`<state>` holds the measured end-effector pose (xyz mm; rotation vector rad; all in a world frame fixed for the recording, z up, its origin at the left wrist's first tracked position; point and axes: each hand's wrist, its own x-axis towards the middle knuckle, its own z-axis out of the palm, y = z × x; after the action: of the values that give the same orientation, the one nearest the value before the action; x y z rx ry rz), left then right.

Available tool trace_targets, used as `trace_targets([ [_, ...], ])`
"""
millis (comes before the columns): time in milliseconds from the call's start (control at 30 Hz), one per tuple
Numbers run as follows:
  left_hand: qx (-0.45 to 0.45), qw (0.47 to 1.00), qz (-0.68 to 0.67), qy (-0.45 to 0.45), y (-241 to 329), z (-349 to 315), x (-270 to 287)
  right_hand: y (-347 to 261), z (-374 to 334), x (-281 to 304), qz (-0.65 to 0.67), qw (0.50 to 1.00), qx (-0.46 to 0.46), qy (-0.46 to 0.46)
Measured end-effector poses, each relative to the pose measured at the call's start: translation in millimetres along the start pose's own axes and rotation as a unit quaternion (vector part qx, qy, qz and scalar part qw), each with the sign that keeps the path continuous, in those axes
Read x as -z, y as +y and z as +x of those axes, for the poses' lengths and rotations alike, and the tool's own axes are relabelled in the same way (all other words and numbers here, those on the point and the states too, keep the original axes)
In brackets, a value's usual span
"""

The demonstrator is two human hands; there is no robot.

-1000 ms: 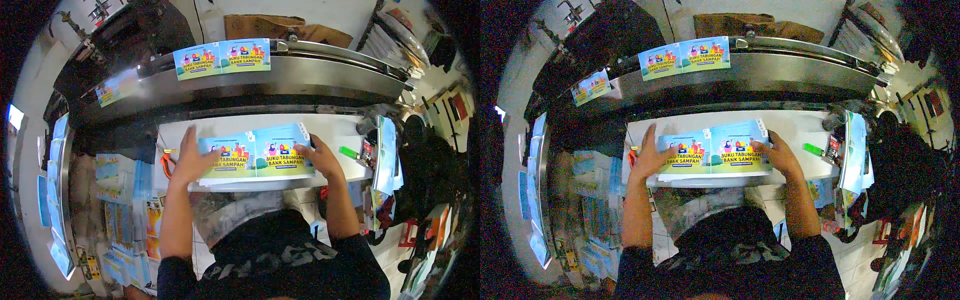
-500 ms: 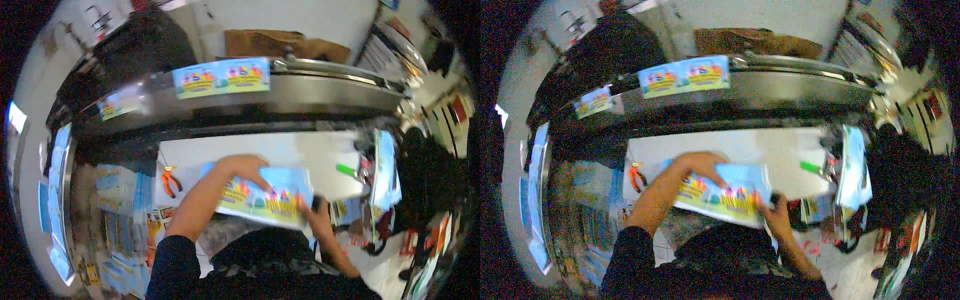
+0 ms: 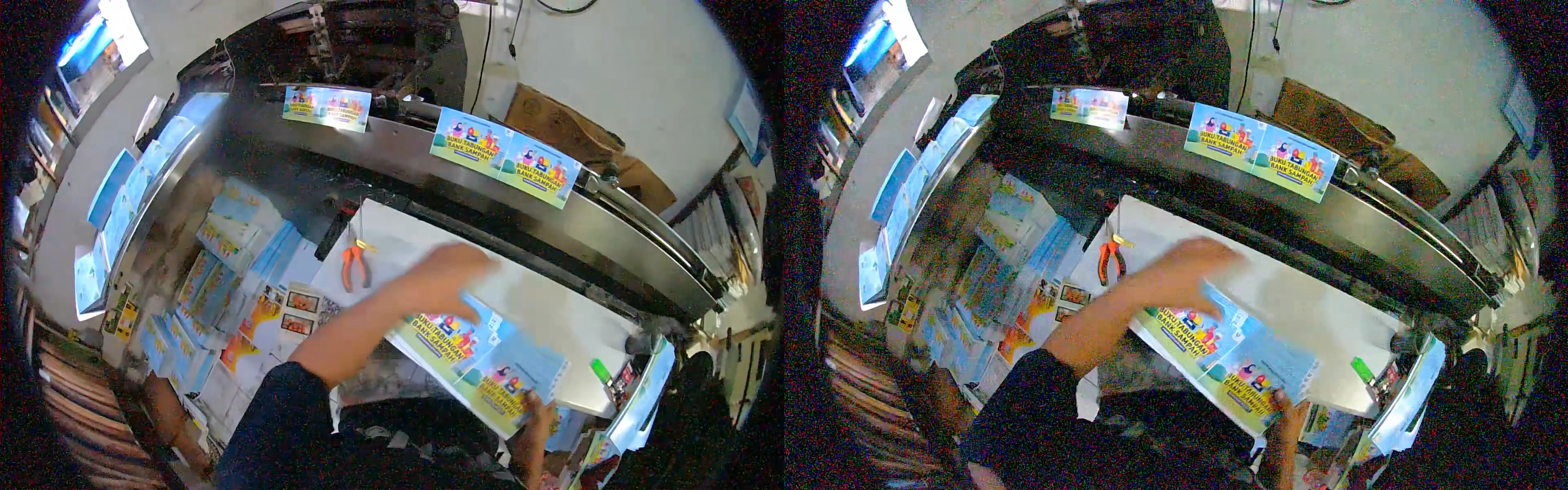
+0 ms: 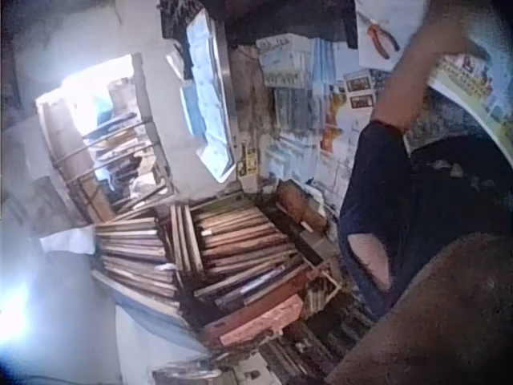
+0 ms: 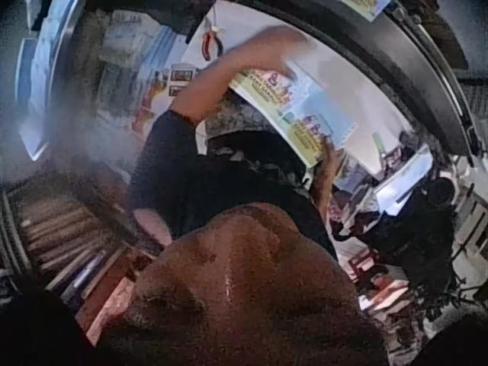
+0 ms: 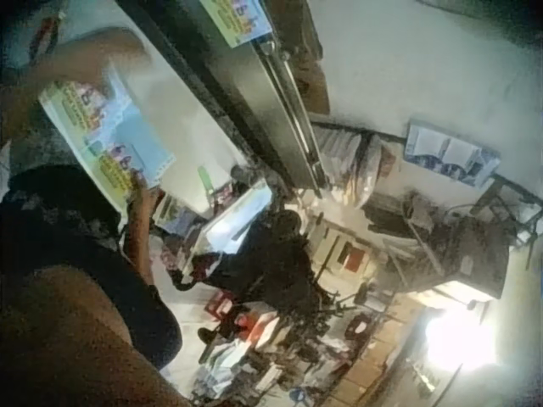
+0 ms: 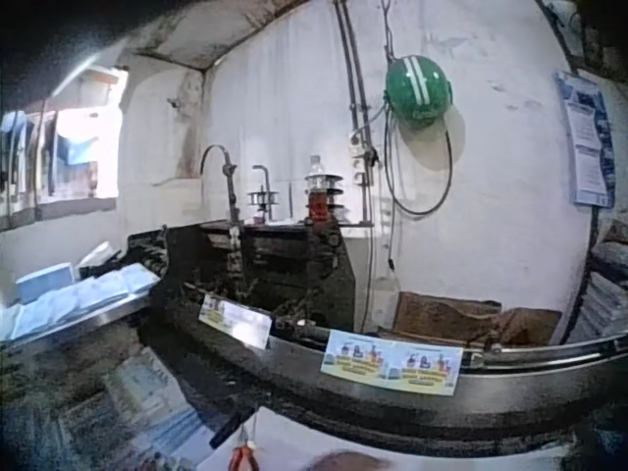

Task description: The person organizes printed booklets by gathering stacks from a machine, aligning them on a table, and placing individual booklets onto a raised shelf.

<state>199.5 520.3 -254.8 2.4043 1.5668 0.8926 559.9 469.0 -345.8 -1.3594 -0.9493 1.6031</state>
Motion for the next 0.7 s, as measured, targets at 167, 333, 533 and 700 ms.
trace_targets([
  [167,0.378,0.880,-0.284,-0.042,-26,-86,12,-85,9,-50,0.032,0.996,0.077,-0.036],
  [333,0.446,0.788,-0.411,0.109,-18,-87,-4,-82,101,-23,-0.069,0.957,0.175,-0.220],
  [533,0.311,0.841,-0.396,0.198,-5,-102,-25,-87,119,-33,-0.170,0.909,0.263,-0.275],
  [700,0.316,0.833,-0.421,0.172,-5,-107,-33,-72,113,-44,-0.064,0.941,0.239,-0.232],
])
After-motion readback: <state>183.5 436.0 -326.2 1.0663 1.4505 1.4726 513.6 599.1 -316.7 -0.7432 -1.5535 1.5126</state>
